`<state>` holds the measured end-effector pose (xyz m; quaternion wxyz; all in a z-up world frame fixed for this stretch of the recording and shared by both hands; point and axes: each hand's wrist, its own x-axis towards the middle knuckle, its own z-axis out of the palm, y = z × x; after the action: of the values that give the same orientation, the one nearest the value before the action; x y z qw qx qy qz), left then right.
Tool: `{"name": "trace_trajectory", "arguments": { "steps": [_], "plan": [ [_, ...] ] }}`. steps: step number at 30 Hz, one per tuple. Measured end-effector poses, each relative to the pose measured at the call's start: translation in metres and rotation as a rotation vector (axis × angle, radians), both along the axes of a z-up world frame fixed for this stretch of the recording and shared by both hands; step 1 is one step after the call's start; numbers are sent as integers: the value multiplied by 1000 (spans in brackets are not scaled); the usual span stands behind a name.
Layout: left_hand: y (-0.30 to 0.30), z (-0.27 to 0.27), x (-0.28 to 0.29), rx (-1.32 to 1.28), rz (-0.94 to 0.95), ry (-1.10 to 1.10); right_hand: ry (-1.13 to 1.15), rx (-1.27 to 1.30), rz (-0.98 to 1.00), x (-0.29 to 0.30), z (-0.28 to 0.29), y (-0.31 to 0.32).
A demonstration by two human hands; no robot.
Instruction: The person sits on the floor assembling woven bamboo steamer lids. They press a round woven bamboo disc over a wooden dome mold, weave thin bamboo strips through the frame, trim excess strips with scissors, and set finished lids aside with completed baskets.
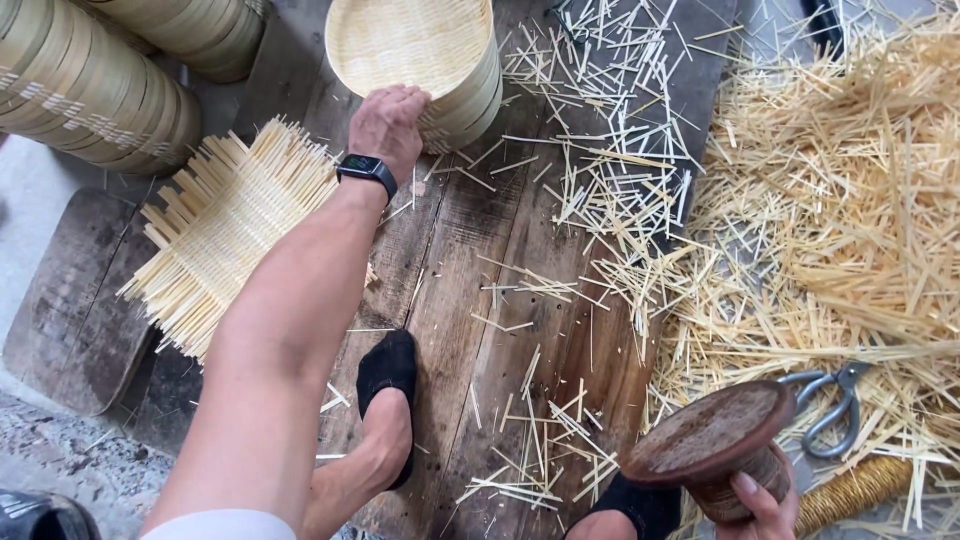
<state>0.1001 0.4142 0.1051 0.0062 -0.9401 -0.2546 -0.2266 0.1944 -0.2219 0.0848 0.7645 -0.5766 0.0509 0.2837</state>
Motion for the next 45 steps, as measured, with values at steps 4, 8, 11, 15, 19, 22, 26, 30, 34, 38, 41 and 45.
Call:
{"name": "trace_trajectory", "arguments": {
  "steps": [4, 8, 11, 15, 19, 22, 26, 30, 34, 38, 41, 45],
  "plan": [
    [2, -8, -1, -112, -4, 21, -43, -104, -7, 3, -12, -6],
    [-2, 2, 1, -108, 5, 0, -51, -90, 40, 4, -19, -1],
    [-30, -3, 8, 270, 99, -155, 1, -69, 41, -6, -15, 15],
    [-197, -54, -17, -412, 45, -190, -12, 185, 147, -12, 0, 56],
    [-323, -99, -46, -1880, 454, -171, 278, 400, 233, -13, 13, 109],
    [-322, -100, -68, -1835, 549, -581, 243, 166, 340, -25, 22, 125],
    [-241, -89, -99, -1237, 151, -352, 22, -434, 409, -27, -60, 108],
    [-131, -51, -166, -412, 91, -132, 202, -160, 282, -41, -23, 108],
    [-86, -37, -217, -356, 218, 624, 198, -300, 289, -36, -53, 69],
    [-74, -35, -226, -341, 201, 774, 239, -336, 260, -37, -79, 46],
    [-74, 30, -207, -655, 355, 598, 243, -337, 254, -35, -78, 45],
    [-38, 12, -232, -832, 501, -184, 213, -278, 242, -33, -60, 59]
  ]
}}
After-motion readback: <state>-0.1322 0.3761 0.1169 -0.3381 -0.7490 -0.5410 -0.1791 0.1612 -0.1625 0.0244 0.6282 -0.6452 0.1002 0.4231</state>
